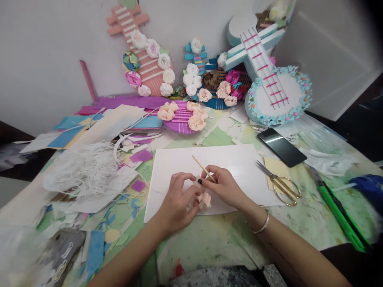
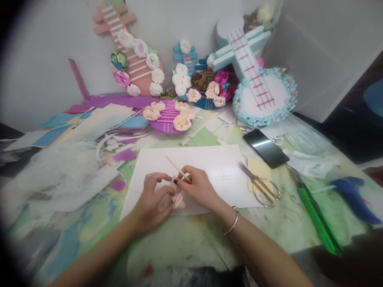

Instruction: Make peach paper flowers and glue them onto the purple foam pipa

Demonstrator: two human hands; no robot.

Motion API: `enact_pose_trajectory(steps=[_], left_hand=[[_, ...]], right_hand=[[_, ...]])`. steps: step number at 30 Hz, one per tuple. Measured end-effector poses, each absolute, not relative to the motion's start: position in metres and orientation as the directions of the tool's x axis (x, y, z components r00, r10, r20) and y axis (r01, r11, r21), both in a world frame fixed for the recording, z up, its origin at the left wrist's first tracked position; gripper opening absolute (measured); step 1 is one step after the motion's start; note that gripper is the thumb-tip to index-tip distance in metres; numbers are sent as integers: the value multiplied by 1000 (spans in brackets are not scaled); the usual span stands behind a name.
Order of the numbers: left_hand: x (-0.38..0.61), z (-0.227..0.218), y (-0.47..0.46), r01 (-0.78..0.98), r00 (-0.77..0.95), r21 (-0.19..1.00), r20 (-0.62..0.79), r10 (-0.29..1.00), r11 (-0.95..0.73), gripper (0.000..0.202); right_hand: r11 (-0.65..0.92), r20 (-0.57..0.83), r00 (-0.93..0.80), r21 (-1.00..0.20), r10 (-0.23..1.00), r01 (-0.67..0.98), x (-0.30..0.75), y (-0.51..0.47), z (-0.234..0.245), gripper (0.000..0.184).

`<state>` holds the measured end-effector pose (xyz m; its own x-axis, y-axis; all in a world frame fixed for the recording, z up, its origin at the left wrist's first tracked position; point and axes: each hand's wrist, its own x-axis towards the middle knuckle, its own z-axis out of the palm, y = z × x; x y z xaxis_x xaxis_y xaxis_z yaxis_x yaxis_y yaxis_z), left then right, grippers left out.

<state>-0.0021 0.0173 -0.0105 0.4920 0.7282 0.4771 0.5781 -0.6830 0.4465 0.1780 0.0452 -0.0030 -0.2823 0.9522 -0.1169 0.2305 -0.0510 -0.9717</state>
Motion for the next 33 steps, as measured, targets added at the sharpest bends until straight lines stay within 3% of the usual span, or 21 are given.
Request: enact_pose_trajectory(steps=[13, 22, 24, 27, 29, 31, 33], left_hand=[[0, -14, 22, 484, 586, 383, 525, 617, -786, 15], [2, -16, 17, 481, 673, 177, 552, 491, -859, 15], [1, -15, 16, 437, 650, 268, 566, 507, -859, 23], [-3, -14, 16, 312, 515, 592, 552, 656, -743, 31], [-4, -16, 19, 212, 346, 782, 500, 793, -586, 25], [-4, -19, 24, 114, 187, 929, 328, 926, -352, 19], [-3, -21, 29, 6, 161, 995, 95, 982, -98, 20]], right_hand=[[-65, -123, -229, -967, 966, 247, 178, 46, -6, 12], [-106, -158, -183, -958, 970, 268, 174, 48, -7, 13], [-101, -150, -191, -965, 970, 242, 175, 49, -7, 14], [-63, -106, -256, -983, 961, 170, 176, 49, -7, 15], [-31, -73, -318, -990, 945, 137, 176, 49, -7, 14], [-10, -55, -364, -992, 930, 125, 175, 49, -7, 13], [-10, -59, -385, -992, 921, 127, 174, 48, -8, 13]])
